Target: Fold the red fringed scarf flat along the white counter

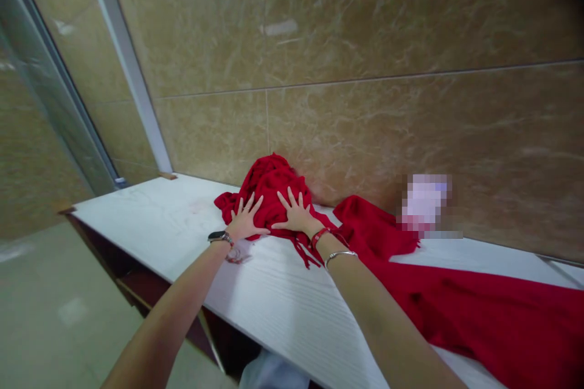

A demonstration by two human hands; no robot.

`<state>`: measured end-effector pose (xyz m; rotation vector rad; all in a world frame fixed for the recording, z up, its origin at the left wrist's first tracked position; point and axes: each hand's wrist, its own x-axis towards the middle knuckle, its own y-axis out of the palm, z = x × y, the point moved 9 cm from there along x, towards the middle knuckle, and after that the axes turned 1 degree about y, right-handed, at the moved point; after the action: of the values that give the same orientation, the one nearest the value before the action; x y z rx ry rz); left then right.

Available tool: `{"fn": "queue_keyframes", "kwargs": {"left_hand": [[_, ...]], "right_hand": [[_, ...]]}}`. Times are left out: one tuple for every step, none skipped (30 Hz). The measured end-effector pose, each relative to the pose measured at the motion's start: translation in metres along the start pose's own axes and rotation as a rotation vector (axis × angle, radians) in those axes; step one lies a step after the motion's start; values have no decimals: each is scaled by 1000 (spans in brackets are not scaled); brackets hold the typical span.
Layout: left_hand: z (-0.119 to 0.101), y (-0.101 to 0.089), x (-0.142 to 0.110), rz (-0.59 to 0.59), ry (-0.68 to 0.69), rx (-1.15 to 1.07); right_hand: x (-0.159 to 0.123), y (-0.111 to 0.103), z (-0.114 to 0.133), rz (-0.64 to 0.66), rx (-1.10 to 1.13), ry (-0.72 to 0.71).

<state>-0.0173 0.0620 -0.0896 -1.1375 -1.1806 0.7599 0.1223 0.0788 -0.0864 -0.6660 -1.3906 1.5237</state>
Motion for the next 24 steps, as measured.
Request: {"fn": "queue_keyframes", "kwargs": {"left_hand": [[8,1,3,-1,0,0],[14,2,7,-2,0,-3],[20,3,11,-3,-4,-9],[26,5,15,-2,-10,-17],[31,7,20,3,-15,-26],[35,9,25,9,-20,-35],[38,11,29,14,-22,-44],[41,13,33,17,-21,-50],[44,15,37,19,-18,-55],[45,17,39,21,-14,-57],[46,18,41,22,-10,-57],[46,19,41,20,-7,-54],[45,19,41,15,-9,-48],[43,18,39,4,-13,-40],[41,16,36,-13,-21,-29],[39,13,32,-36,-26,-15],[35,8,27,-63,-29,-1],[32,3,22,-93,-28,11],[28,-3,16,-125,-25,20],[25,-11,10,-160,-24,23],[22,-20,3,-198,-25,20],[18,-30,-4,-237,-26,13],[13,-40,-10,-275,-20,6],[6,-50,-16,-308,-2,2]], "right_hand": [[8,4,2,-1,3,-12],[15,6,3,2,6,-20],[23,8,4,5,9,-22],[30,9,5,7,14,-21],[37,10,5,9,18,-18],[44,12,4,11,21,-15],[50,13,4,9,22,-12],[54,15,3,9,21,-12],[58,17,2,9,18,-12],[60,19,1,9,13,-12],[61,20,1,7,6,-13],[60,21,0,4,-1,-16],[58,20,1,-3,-11,-20],[54,18,2,-15,-23,-24],[50,15,4,-28,-36,-29],[44,10,6,-38,-47,-33],[38,4,9,-43,-55,-38],[31,-3,11,-46,-59,-42],[23,-11,13,-49,-61,-50],[14,-22,14,-57,-63,-63],[3,-34,15,-72,-67,-82],[-9,-46,13,-90,-76,-102],[-23,-58,10,-104,-88,-117],[-39,-68,4,-107,-101,-124]]}}
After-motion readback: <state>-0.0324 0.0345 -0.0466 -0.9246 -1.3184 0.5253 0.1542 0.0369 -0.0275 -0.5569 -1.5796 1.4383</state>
